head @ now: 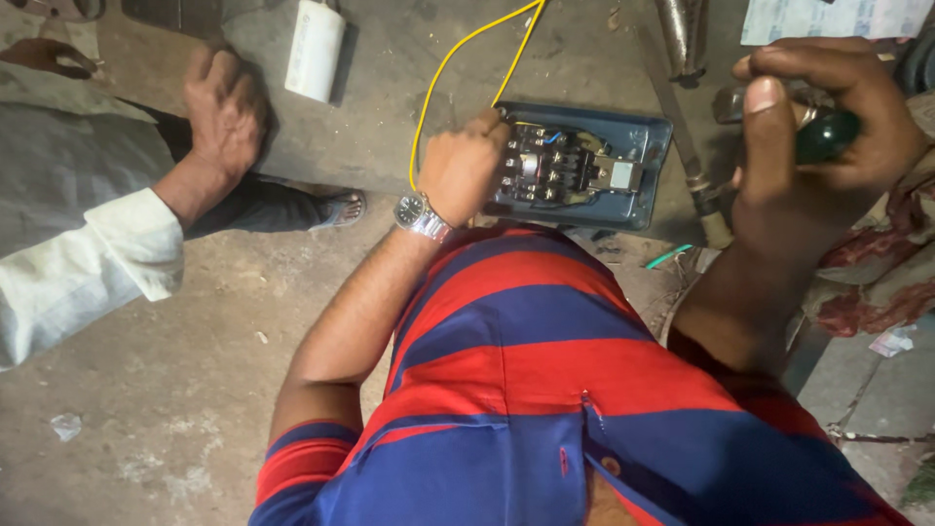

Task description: The person uses a green-handled screwdriver to tighten screws on a small electrical component inside a blue plastic housing. They connect yellow wires to the terminals and adjust the internal parts while another person stands nearby.

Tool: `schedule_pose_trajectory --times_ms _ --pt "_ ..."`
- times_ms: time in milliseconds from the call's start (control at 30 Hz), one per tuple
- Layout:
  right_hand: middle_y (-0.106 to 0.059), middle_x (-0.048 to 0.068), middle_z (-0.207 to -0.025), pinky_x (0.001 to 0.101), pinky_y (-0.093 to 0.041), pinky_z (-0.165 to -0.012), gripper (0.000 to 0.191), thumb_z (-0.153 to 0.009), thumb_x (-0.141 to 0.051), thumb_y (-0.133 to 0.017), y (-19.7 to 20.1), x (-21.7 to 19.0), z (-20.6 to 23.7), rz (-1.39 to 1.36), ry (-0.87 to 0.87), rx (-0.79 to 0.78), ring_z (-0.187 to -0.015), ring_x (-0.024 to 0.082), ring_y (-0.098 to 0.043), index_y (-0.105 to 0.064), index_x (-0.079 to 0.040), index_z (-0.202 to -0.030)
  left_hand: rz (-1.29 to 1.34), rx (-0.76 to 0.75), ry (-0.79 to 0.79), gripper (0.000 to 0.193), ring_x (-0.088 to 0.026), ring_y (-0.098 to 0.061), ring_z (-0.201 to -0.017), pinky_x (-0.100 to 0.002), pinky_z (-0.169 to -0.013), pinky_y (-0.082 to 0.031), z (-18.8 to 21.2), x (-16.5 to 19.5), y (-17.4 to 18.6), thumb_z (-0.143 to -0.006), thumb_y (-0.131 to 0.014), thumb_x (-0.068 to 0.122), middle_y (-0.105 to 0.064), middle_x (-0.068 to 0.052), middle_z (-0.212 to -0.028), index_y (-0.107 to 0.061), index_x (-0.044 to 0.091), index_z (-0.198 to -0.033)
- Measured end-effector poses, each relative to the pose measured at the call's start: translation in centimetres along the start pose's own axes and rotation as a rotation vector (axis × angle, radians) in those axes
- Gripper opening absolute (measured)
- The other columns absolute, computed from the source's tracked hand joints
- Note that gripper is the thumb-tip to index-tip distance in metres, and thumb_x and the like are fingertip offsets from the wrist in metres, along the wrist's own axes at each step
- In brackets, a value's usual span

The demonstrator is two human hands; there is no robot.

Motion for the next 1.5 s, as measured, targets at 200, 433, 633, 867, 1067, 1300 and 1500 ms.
schedule_pose_trajectory --times_ms 200,433,633,867,1067,1300,1500 --pt "-0.069 0.020 -0.115 0.0258 -0.057 -0.083 0.006 -0.114 0.007 -0.061 -0.5 0.1 -0.1 -0.023 -0.059 -0.015 -0.097 0.019 -0.068 -0.064 0.007 -0.119 -0.011 -0.037 0.032 0.016 -0.035 -0.069 -0.068 -0.048 -0.058 -0.054 -0.1 -0.4 -0.6 -0.078 -0.065 0.005 -0.066 -0.012 -0.100 -0.067 0.006 -0.094" --pt "-0.069 0.019 -0.112 0.0281 -0.059 -0.080 0.007 -0.110 0.005 -0.060 -0.5 0.7 -0.4 -0.004 -0.028 -0.040 -0.095 0.020 -0.070 -0.064 0.006 -0.116 -0.037 0.011 -0.027 0.011 -0.030 -0.072 -0.070 -0.043 -0.056 -0.055 0.1 0.2 -0.7 -0.084 -0.062 0.005 -0.067 -0.011 -0.099 -0.066 0.006 -0.094" --pt "-0.067 0.020 -0.111 0.0318 -0.064 -0.073 0.006 -0.116 0.002 -0.063 -0.6 0.6 0.4 -0.024 0.079 0.031 -0.090 0.023 -0.074 -0.063 0.006 -0.120 -0.081 -0.004 -0.049 0.009 -0.031 -0.072 -0.076 -0.043 -0.058 -0.056 -0.3 0.6 -1.0 -0.086 -0.063 0.008 -0.066 -0.013 -0.098 -0.065 0.004 -0.093" --pt "-0.064 0.021 -0.092 0.0305 -0.043 -0.047 0.016 -0.110 -0.007 -0.062 -0.2 -0.4 1.1 -0.277 -0.006 0.142 -0.046 0.016 -0.052 -0.056 0.004 -0.120 0.073 -0.033 -0.058 0.010 -0.036 -0.070 -0.072 -0.048 -0.060 -0.055 0.1 -0.4 -0.2 -0.082 -0.064 0.005 -0.067 -0.012 -0.103 -0.064 0.005 -0.092" --pt "-0.061 0.013 -0.085 0.0284 -0.044 -0.042 0.015 -0.105 -0.011 -0.062 -1.9 -0.6 -0.3 -0.635 0.074 0.135 -0.044 0.015 -0.054 -0.057 0.001 -0.113 0.091 0.026 -0.022 0.018 -0.038 -0.069 -0.072 -0.049 -0.060 -0.055 0.0 -0.5 -0.3 -0.080 -0.068 0.004 -0.067 -0.014 -0.109 -0.064 0.004 -0.097" --pt "-0.067 0.014 -0.100 0.0419 -0.052 -0.077 0.011 -0.103 -0.003 -0.076 -5.7 -6.2 -3.0 0.157 0.105 -0.274 -0.090 0.030 -0.067 -0.070 0.003 -0.110 0.136 0.020 0.034 0.033 -0.041 -0.069 -0.073 -0.052 -0.060 -0.054 -0.2 -0.5 -0.8 -0.074 -0.071 0.005 -0.065 -0.017 -0.109 -0.064 0.002 -0.106" --pt "-0.067 0.012 -0.119 0.0481 -0.054 -0.082 0.020 -0.091 -0.018 -0.080 -14.1 1.8 -2.1 0.481 0.060 -0.726 -0.097 0.037 -0.069 -0.074 -0.005 -0.105 0.208 0.022 0.046 0.025 -0.043 -0.069 -0.078 -0.054 -0.065 -0.054 -0.7 -0.4 -0.4 -0.079 -0.071 0.005 -0.066 -0.017 -0.108 -0.063 0.004 -0.103"
Point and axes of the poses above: each hand's wrist, its own z-axis away from the middle knuckle, its own y-axis out of the back of the hand, x = y × z, the point moved 5 cm from there along -z, towards the middle knuckle
